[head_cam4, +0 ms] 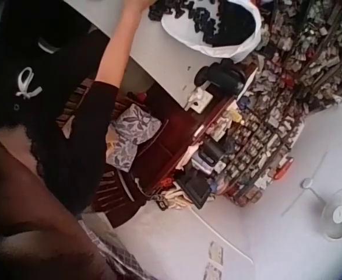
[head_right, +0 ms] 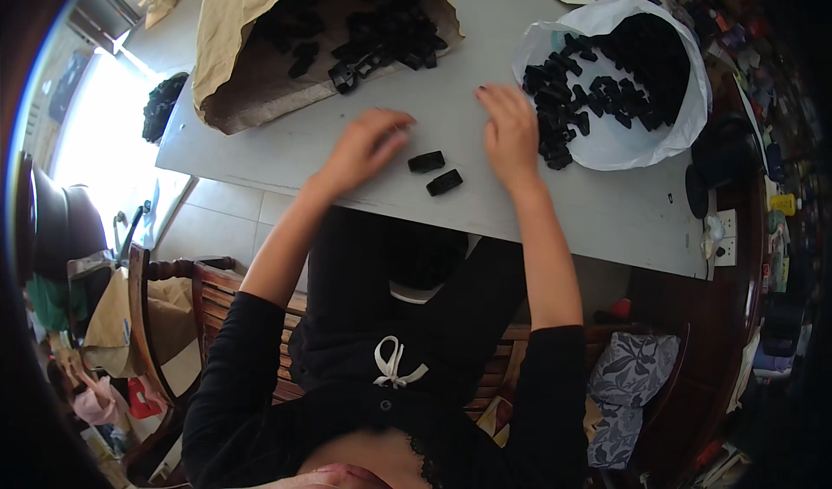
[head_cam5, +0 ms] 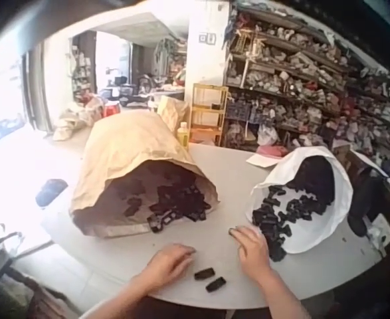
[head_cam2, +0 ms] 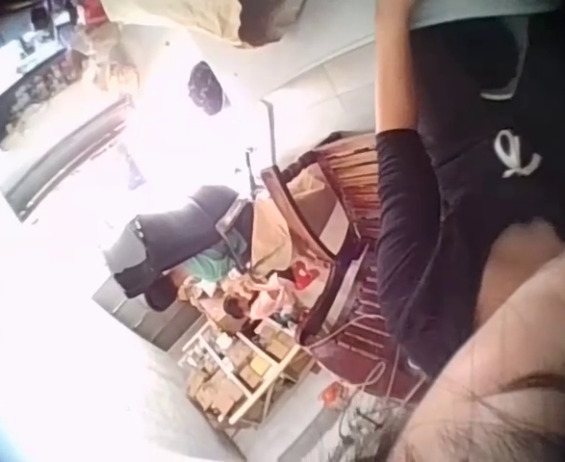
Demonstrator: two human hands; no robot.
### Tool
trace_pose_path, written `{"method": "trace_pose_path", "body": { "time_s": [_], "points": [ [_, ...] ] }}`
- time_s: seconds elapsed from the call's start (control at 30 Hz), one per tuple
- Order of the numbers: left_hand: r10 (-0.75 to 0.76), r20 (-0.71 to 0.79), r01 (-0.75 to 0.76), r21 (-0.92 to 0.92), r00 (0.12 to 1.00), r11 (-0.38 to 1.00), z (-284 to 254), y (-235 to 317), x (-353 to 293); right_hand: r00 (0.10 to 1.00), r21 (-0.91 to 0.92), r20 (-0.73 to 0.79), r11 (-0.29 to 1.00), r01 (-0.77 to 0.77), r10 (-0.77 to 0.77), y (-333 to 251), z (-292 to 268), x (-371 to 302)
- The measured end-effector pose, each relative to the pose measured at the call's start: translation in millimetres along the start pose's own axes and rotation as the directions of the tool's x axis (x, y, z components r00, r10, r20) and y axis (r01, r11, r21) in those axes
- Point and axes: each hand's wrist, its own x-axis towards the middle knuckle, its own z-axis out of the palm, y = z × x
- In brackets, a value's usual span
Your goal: Manually assembling small black plastic components at a workbench.
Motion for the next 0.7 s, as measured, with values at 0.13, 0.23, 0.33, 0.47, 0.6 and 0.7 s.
{"method": "trace_pose_path", "body": {
  "time_s": [0.13, 0.23, 0.33, 0.47, 0.6, 0.7],
  "points": [
    [-0.034, -0.491, 0.262, 0.403, 0.87, 0.877, -46, -36, 8, 0.978, -0.162, 0.104, 0.973, -0.165, 0.183, 18, -3, 25],
    [0.099, -0.472, 0.224, 0.58, 0.876, 0.783, -61, -56, 18, 0.963, -0.189, 0.237, 0.978, -0.085, 0.129, 29, -2, 27],
    [-0.061, -0.31, 0.214, 0.488, 0.949, 0.846, -65, -69, 22, 0.945, -0.171, 0.313, 0.984, -0.044, 0.097, 25, 1, 23],
    [-0.226, -0.281, 0.313, 0.318, 0.933, 0.895, -58, -68, 26, 0.923, -0.167, 0.334, 0.976, -0.142, 0.191, 4, 2, 11],
    [-0.209, -0.176, 0.238, 0.163, 0.962, 0.957, -40, -58, 27, 0.924, -0.137, 0.332, 0.979, -0.151, 0.189, -12, -2, 5],
    [-0.177, -0.183, 0.192, 0.067, 0.967, 0.979, -27, -49, 31, 0.94, -0.169, 0.302, 0.979, -0.112, 0.16, -5, -2, 3]
  ]
}}
